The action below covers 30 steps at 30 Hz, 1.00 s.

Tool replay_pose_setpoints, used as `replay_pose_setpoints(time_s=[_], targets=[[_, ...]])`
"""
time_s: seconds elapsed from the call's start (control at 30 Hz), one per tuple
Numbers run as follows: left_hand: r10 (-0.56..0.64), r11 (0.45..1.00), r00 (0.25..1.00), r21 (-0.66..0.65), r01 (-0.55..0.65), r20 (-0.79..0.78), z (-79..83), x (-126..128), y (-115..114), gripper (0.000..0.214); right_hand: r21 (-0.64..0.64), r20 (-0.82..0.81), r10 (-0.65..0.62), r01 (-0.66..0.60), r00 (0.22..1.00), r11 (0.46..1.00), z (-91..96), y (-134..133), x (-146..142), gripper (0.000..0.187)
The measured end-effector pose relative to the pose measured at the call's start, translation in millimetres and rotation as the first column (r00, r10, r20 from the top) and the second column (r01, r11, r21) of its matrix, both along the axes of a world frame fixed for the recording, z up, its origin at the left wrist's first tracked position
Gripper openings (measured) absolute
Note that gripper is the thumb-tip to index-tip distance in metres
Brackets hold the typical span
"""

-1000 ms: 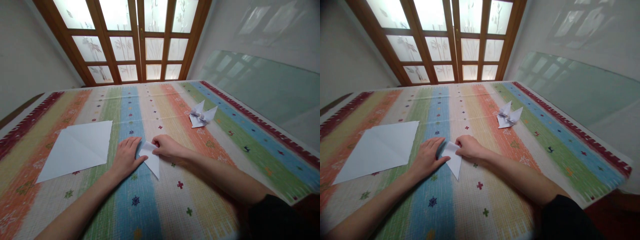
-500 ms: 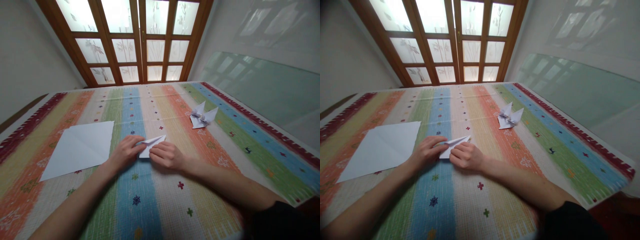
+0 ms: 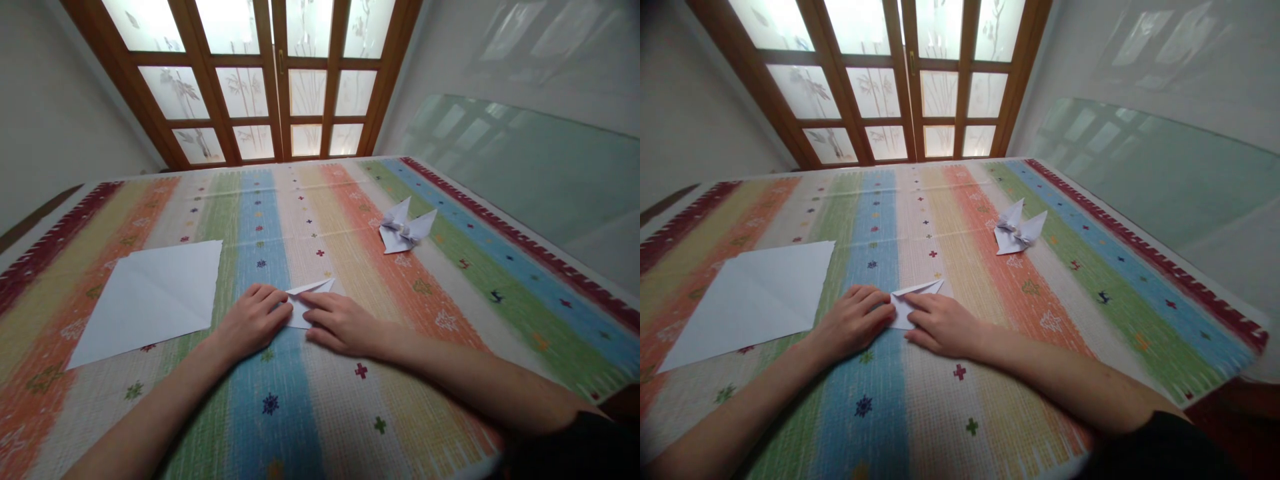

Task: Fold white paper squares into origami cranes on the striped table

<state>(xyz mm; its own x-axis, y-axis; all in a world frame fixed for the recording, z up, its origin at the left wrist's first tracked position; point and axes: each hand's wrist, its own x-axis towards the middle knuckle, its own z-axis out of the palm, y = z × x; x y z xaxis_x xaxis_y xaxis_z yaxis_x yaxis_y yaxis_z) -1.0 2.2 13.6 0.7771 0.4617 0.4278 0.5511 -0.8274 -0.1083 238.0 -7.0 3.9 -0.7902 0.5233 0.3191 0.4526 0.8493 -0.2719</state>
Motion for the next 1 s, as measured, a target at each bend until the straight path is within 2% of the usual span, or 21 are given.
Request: replay_pose_setpoints(time_s=[0.17,0.23,0.33,0.43,0.47,0.53,0.6,0.63,0.73,0.83,1.0], targets=[[0.011,0.994,0.995,-0.111,-0.021,-0.094,3.5,0,2,0.019,-0.032,0.101,-0.18,0.184,0.978,0.982,7.2,11,2,0.03],[0.035,0.981,0.994,-0.184,-0.054,-0.108,3.2,0,4,0.021,-0.052,0.122,-0.197,0.204,0.973,0.977,8.6,18,4,0.032],[0.082,0.949,0.99,-0.293,-0.114,-0.118,0.4,-1,4,0.024,-0.088,0.105,-0.143,0.153,0.984,0.984,8.8,28,9,0.041],[0.116,0.927,0.984,-0.341,-0.155,-0.133,-4.5,-3,3,0.033,-0.134,0.077,-0.122,0.132,0.99,0.982,9.3,35,16,0.049],[0.121,0.925,0.983,-0.342,-0.163,-0.141,-6.2,-4,3,0.041,-0.156,0.065,-0.127,0.136,0.99,0.978,9.5,37,19,0.047],[0.13,0.925,0.977,-0.334,-0.18,-0.167,-9.5,-5,3,0.055,-0.192,0.033,-0.129,0.133,0.991,0.972,9.2,41,24,0.031],[0.138,0.925,0.971,-0.326,-0.197,-0.196,-11.6,-7,5,0.061,-0.197,-0.014,-0.09,0.085,0.996,0.977,7.4,43,30,0.01],[0.141,0.924,0.968,-0.324,-0.205,-0.209,-12.0,-8,6,0.062,-0.187,-0.044,-0.059,0.05,0.997,0.981,5.9,43,33,0.009],[0.155,0.918,0.96,-0.325,-0.228,-0.233,-10.7,-11,10,0.062,-0.131,-0.103,0.021,-0.034,0.994,0.991,0.9,40,42,0.017],[0.175,0.908,0.95,-0.33,-0.258,-0.259,-6.4,-9,10,0.061,-0.052,-0.051,0.054,-0.057,0.997,0.997,-1.8,32,50,0.024],[0.331,0.855,0.9,-0.314,-0.414,-0.284,-4.3,23,-6,0.067,0.003,0.109,0.053,-0.053,0.993,0.999,-1.2,11,58,0.044]])
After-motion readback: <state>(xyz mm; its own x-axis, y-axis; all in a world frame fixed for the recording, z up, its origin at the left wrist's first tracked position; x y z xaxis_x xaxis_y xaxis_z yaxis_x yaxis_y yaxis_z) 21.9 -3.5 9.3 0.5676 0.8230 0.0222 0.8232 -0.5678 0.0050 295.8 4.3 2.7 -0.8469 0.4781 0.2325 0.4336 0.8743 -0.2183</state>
